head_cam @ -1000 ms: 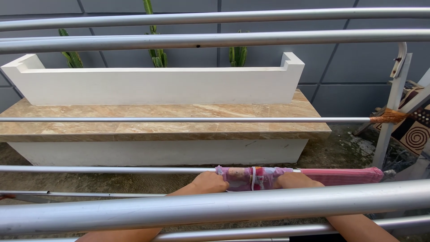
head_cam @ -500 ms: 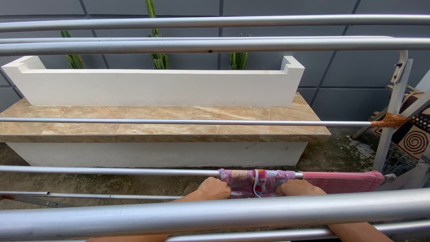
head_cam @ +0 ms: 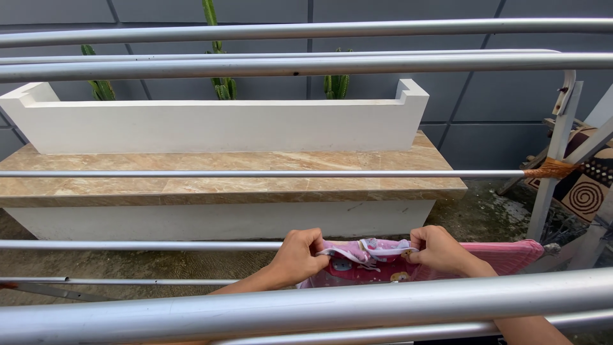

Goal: Hanging various laundry items from a basket onto an outdoor drying rack.

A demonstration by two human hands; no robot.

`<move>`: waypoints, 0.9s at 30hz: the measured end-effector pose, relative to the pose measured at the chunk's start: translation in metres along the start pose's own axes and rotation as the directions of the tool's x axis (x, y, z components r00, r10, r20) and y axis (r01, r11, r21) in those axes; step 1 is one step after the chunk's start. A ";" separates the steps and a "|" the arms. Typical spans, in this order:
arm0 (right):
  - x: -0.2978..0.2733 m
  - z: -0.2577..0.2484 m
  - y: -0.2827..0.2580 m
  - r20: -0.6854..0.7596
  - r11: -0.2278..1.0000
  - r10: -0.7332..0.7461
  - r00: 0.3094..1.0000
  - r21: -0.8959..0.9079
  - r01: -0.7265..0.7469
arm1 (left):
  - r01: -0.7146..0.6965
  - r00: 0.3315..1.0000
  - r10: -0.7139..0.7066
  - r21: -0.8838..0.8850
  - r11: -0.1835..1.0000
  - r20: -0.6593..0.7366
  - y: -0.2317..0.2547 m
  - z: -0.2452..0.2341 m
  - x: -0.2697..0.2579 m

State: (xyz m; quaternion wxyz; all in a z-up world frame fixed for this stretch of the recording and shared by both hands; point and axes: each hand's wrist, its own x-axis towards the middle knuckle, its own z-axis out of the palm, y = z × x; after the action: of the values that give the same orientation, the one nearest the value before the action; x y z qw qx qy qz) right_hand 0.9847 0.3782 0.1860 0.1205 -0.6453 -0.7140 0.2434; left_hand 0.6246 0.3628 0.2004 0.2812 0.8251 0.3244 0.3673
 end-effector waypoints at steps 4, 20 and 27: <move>0.000 -0.003 0.003 -0.240 0.991 0.046 0.970 0.135 -0.013 | 0.280 0.950 -0.286 -0.064 0.958 -0.124 0.006 -0.006 0.000; -0.018 -0.031 -0.050 -0.571 0.917 0.263 0.778 0.398 -0.018 | 0.500 0.730 -0.672 -0.574 0.648 -0.124 0.006 -0.013 0.043; -0.003 -0.036 -0.026 -0.295 0.535 0.474 0.830 0.845 -0.005 | 0.510 0.740 -0.673 -0.648 0.565 -0.004 0.006 -0.012 0.065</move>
State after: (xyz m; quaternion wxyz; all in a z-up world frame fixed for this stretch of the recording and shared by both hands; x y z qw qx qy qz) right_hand 0.9800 0.3806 0.2307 0.5453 -0.6491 -0.3637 0.3860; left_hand 0.6514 0.4102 0.2390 0.5946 0.4760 0.4802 0.4351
